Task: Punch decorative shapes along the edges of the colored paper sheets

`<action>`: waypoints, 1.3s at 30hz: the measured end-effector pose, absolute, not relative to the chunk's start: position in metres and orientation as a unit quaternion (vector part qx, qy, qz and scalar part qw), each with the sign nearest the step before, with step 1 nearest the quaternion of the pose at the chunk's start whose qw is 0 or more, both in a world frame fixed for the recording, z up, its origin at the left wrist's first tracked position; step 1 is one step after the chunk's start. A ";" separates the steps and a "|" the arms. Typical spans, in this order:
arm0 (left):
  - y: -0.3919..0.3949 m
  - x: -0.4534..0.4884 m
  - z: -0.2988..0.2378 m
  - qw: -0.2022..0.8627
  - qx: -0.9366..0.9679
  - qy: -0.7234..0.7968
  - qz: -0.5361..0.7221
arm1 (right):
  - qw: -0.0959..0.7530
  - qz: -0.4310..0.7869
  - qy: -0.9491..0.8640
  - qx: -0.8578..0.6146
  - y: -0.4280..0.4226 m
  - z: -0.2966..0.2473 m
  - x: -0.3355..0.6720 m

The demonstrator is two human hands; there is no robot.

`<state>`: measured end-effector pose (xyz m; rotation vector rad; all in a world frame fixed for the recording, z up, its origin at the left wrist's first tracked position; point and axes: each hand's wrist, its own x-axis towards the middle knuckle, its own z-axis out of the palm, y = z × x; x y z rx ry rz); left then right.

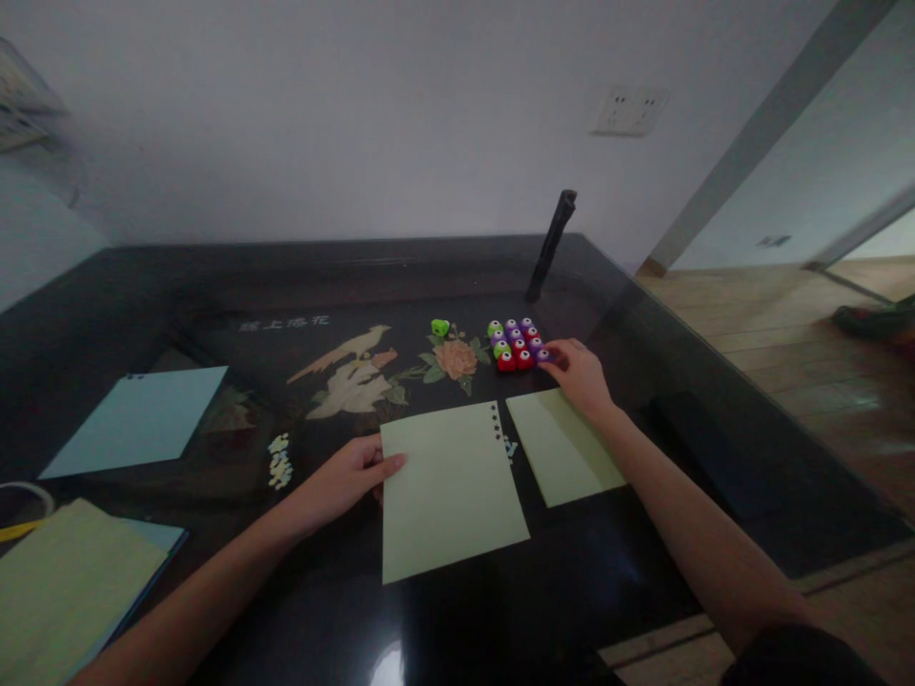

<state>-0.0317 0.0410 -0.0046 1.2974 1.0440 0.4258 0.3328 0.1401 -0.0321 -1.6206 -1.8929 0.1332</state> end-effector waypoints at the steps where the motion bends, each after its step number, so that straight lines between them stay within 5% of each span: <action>1: 0.041 -0.032 -0.004 0.652 0.573 0.459 0.187 | 0.316 0.047 -0.720 -0.616 0.140 -0.032 0.333; 14: 0.039 -0.028 0.003 0.628 0.571 0.484 0.213 | 0.355 0.030 -0.714 -0.602 0.126 -0.010 0.320; 17: 0.040 -0.029 0.005 0.631 0.564 0.482 0.229 | 0.373 0.157 -0.706 -0.581 0.104 0.011 0.297; 23: 0.042 -0.031 0.005 0.636 0.560 0.467 0.252 | 0.256 0.533 -0.639 -0.492 0.068 0.026 0.253; 30: 0.043 -0.031 0.002 0.627 0.563 0.466 0.271 | 0.217 0.631 -0.571 -0.478 0.065 0.019 0.250; 39: 0.048 -0.035 0.007 0.561 0.605 0.475 0.307 | 0.210 0.615 -0.588 -0.481 0.066 0.020 0.253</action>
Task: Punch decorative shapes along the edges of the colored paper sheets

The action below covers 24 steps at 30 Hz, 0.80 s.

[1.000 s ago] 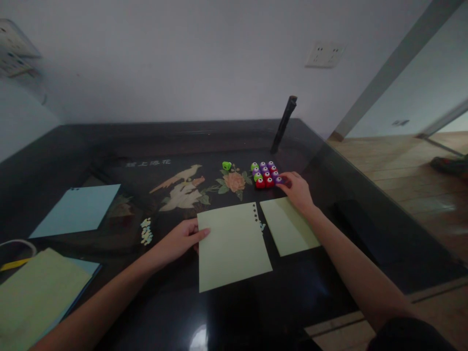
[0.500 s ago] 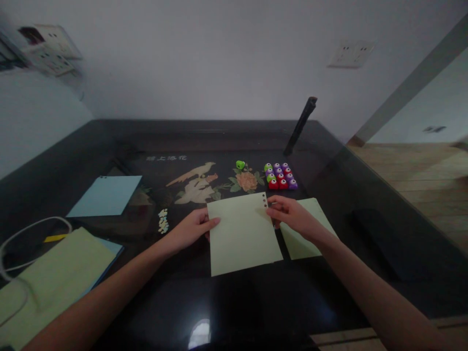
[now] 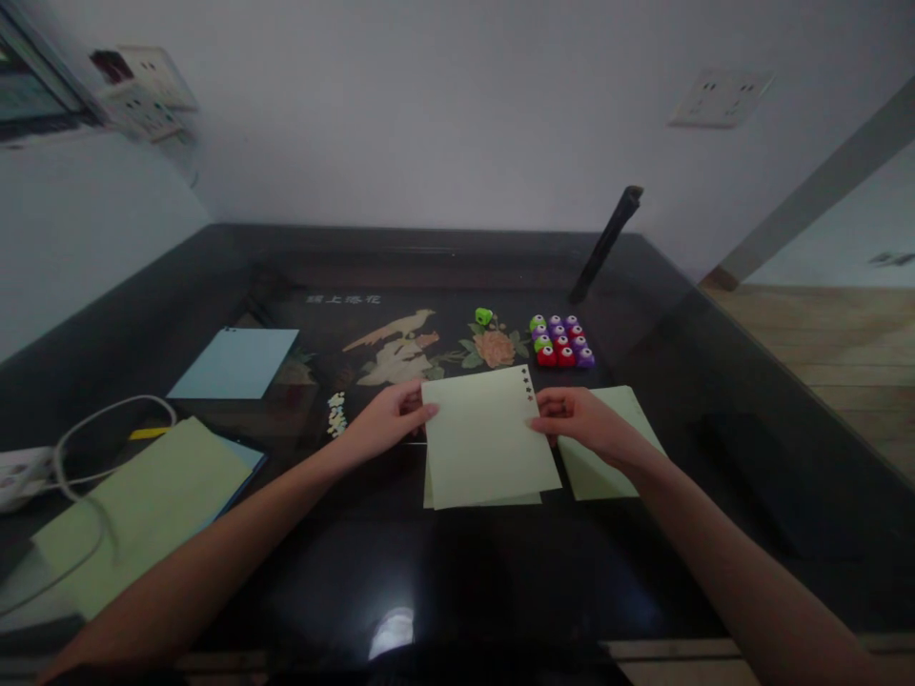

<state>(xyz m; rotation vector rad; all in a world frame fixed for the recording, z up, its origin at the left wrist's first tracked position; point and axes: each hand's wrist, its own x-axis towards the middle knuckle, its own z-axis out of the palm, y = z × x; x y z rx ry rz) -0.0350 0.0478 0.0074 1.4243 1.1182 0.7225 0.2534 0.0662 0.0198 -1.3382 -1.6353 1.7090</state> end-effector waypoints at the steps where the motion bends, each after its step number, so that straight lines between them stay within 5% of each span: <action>1: 0.049 -0.036 0.009 0.550 0.606 0.480 0.316 | 0.210 0.612 -0.594 -0.477 0.066 0.020 0.254; 8: 0.050 -0.034 0.015 0.543 0.606 0.483 0.323 | 0.199 0.616 -0.602 -0.467 0.061 0.023 0.257; 19: 0.090 0.046 0.043 0.496 0.687 0.442 0.293 | 0.407 0.495 -0.506 -0.577 0.049 0.024 0.327; 24: 0.118 0.100 0.034 0.425 0.775 0.408 0.231 | 0.424 0.433 -0.491 -0.626 0.045 0.024 0.369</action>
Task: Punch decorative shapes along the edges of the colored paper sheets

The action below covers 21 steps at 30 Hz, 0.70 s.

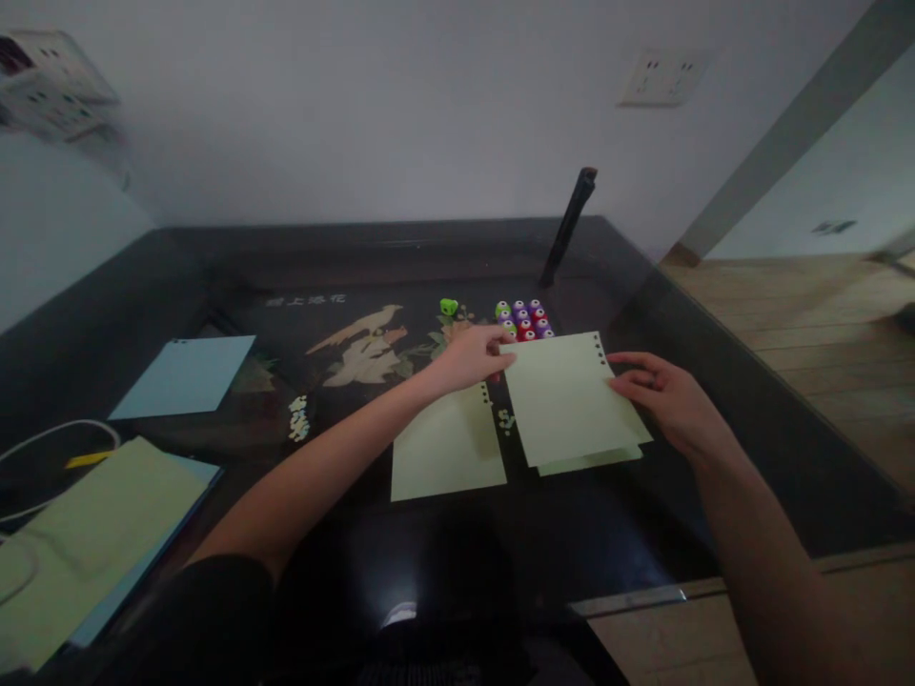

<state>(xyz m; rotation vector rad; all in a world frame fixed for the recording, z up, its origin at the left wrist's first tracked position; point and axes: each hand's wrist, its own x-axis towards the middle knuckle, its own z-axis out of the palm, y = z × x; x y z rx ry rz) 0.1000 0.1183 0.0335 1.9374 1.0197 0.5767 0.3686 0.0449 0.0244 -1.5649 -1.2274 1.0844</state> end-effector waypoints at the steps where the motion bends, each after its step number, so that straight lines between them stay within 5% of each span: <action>1: 0.121 0.108 0.029 0.418 0.782 0.405 0.222 | 0.419 0.424 -0.490 -0.636 0.045 0.021 0.375; 21: 0.116 0.133 -0.005 0.286 0.838 0.450 0.118 | 0.224 0.262 -0.608 -0.715 0.046 -0.015 0.397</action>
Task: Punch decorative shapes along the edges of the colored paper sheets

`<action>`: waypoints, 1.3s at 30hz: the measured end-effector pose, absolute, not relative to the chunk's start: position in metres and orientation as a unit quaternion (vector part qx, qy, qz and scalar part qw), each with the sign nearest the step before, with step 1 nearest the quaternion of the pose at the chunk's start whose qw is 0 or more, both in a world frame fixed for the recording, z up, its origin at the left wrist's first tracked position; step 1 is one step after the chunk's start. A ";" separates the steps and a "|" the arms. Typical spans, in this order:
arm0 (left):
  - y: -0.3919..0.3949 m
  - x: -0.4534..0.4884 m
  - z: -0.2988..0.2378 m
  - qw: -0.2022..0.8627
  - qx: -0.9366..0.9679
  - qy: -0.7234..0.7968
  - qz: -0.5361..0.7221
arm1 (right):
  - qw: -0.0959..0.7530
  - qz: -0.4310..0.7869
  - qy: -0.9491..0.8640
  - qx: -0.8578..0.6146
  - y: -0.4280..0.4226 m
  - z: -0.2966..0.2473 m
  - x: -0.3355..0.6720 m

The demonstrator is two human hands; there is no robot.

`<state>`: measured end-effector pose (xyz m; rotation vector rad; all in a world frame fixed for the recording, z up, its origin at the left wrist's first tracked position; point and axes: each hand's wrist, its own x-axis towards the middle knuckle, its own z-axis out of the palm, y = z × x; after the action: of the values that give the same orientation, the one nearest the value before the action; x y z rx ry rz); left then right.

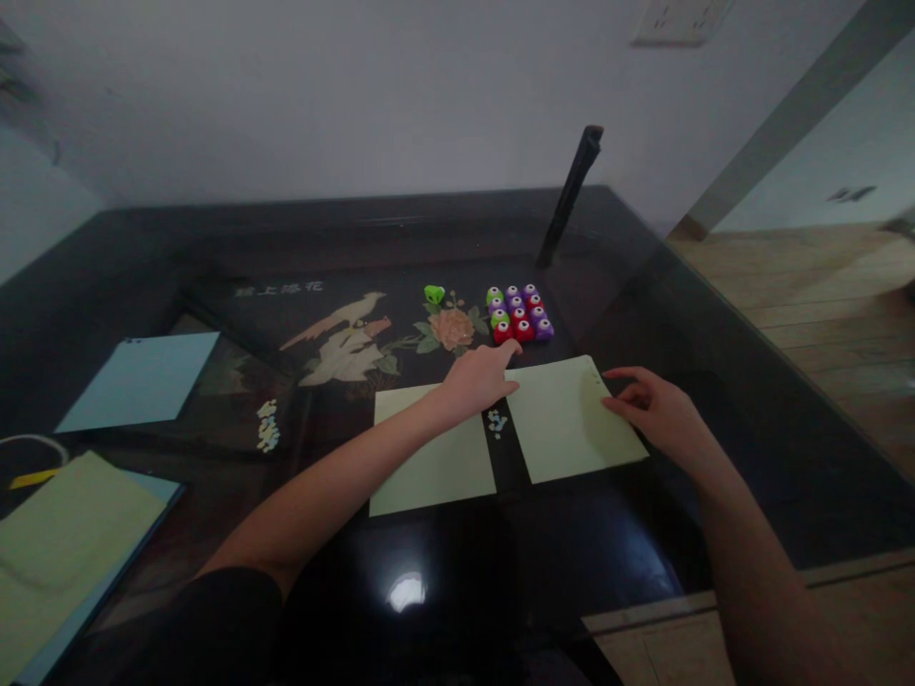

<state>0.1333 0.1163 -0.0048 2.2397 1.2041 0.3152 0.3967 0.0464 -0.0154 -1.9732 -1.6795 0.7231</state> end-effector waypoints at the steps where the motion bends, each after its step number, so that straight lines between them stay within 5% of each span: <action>1: 0.116 0.133 -0.005 0.278 0.839 0.453 0.113 | 0.220 0.254 -0.613 -0.715 0.047 -0.016 0.396; 14: 0.123 0.124 0.002 0.235 0.869 0.429 0.075 | 0.186 0.160 -0.637 -0.731 0.045 -0.018 0.394; 24: 0.133 0.085 0.019 0.284 0.905 0.317 -0.025 | 0.208 0.164 -0.639 -0.722 0.046 -0.015 0.391; 39: 0.128 0.094 0.013 0.263 0.894 0.359 -0.049 | 0.211 0.175 -0.640 -0.718 0.044 -0.012 0.391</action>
<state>0.0943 0.1275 0.0127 2.4197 0.9698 -0.1326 0.3908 0.0443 -0.0116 -1.9953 -1.7782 0.4860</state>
